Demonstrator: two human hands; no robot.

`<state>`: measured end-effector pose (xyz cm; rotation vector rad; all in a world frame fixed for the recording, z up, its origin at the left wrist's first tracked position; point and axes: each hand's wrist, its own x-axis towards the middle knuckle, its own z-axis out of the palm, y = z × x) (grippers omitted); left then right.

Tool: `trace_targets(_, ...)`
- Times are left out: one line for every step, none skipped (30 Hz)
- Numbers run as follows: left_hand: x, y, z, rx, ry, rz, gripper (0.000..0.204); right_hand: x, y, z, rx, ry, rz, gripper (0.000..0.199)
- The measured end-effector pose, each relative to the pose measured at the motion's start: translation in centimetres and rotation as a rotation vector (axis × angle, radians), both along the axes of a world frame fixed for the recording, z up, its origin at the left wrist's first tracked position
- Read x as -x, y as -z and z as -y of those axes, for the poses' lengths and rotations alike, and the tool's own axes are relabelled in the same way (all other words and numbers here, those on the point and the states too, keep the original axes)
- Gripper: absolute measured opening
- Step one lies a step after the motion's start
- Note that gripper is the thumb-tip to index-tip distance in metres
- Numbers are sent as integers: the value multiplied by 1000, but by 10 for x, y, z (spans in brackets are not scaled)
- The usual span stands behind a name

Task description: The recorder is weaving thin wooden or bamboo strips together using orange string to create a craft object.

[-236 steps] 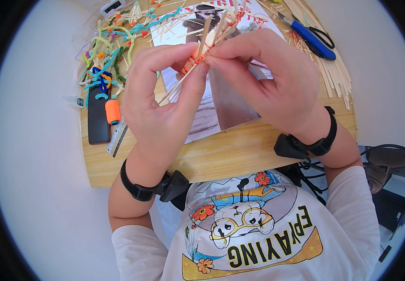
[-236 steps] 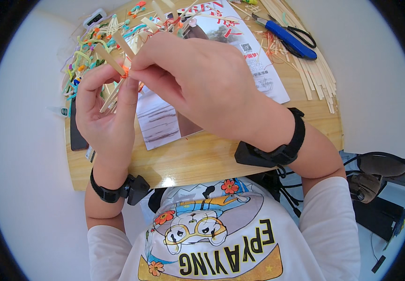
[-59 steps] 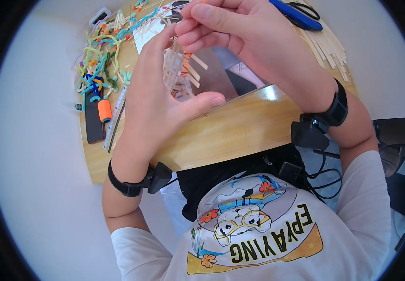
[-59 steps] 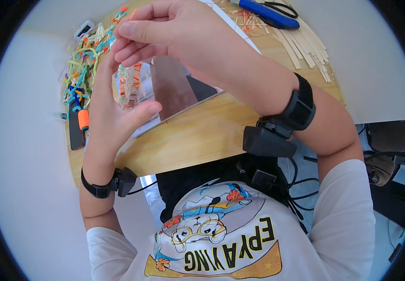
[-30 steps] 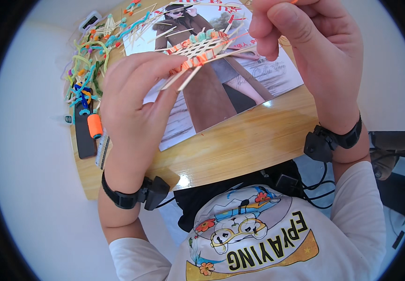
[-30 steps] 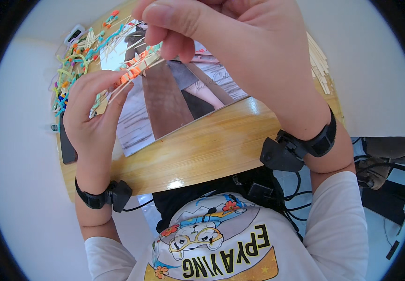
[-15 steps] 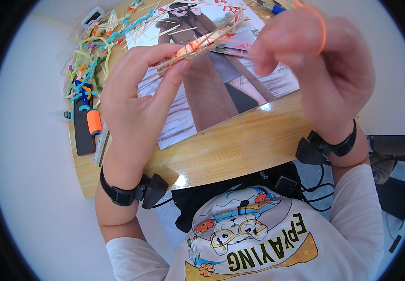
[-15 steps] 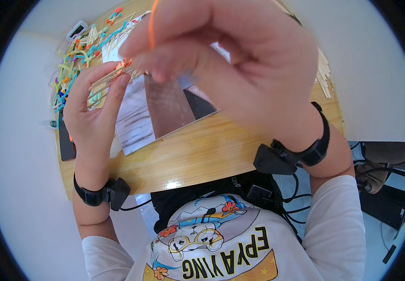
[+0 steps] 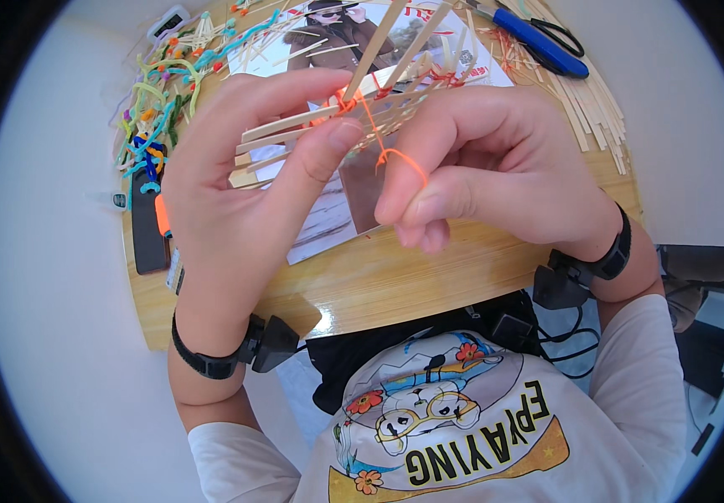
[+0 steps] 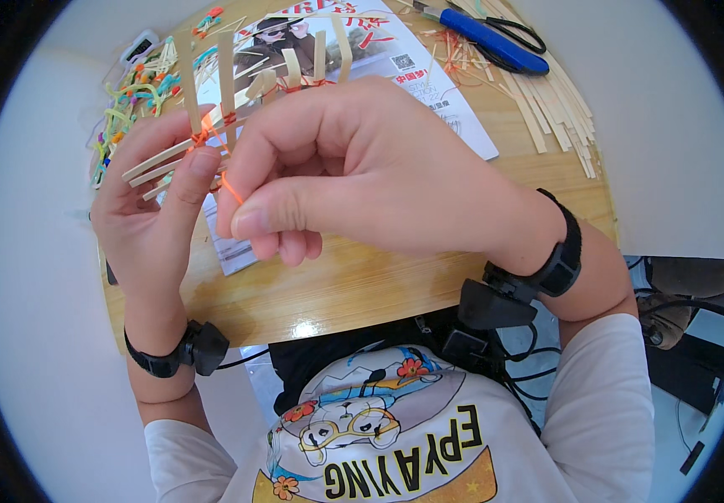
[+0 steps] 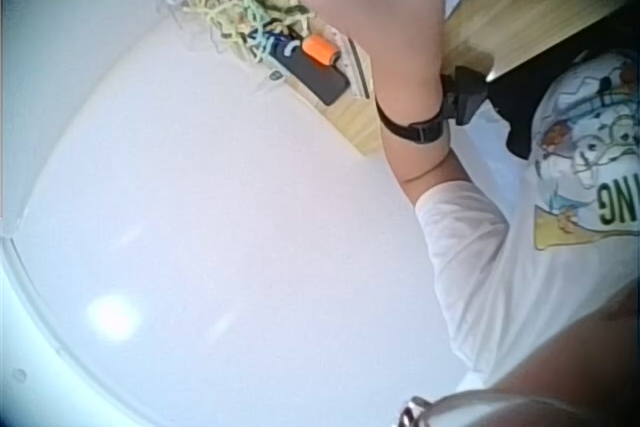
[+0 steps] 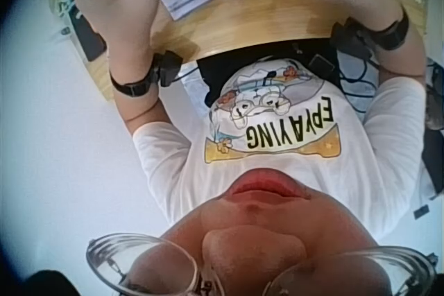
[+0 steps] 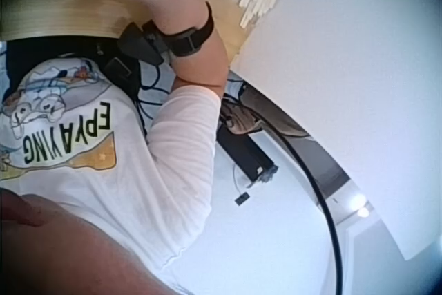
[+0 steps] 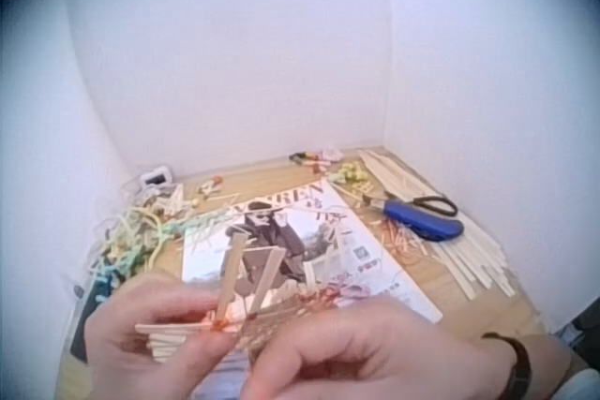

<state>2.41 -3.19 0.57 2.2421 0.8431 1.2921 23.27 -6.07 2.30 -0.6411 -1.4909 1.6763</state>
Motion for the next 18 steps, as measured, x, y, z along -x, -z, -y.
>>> trace_targets(2,-1,0,-8,16,-18,26,0,1,0,-3,-7,7,4)
trace_targets(2,-1,0,-17,33,-36,26,0,2,0,-6,-12,15,4)
trace_targets(1,-3,3,-17,32,-36,26,0,1,-1,-6,-13,14,4)
trace_targets(-1,-7,8,108,-25,-2,26,-1,0,-1,-24,-2,30,5)
trace_targets(-4,-9,11,231,-84,33,26,-2,0,-1,-44,7,45,7)
trace_targets(-6,-9,12,229,-88,31,26,-3,0,-1,-46,4,42,7)
trace_targets(-7,-8,13,305,-70,145,27,-4,1,-1,-104,60,56,10)
trace_targets(-8,-8,13,380,-48,259,29,-5,1,-1,-163,118,69,12)
trace_targets(-9,-6,12,377,-49,258,29,-4,1,-1,-165,118,68,12)
trace_targets(-9,-2,10,346,-23,320,31,-4,4,-2,-247,168,74,15)
trace_targets(-10,-1,8,315,5,383,32,-5,6,-3,-328,220,81,18)
trace_targets(-11,-1,8,315,7,383,32,-6,9,-5,-328,222,82,18)
trace_targets(-12,-3,7,341,-64,415,34,-7,11,-6,-343,237,88,18)
trace_targets(-11,-4,8,364,-142,445,35,-6,12,-7,-356,246,90,19)
trace_targets(-9,-3,6,363,-145,444,35,-5,12,-8,-356,243,87,19)
trace_targets(-6,-2,4,367,-164,439,33,-4,11,-8,-349,257,102,19)
trace_targets(-5,-1,1,373,-175,437,32,-5,11,-8,-341,277,122,19)
trace_targets(-6,0,1,373,-171,438,32,-4,12,-9,-341,280,125,19)
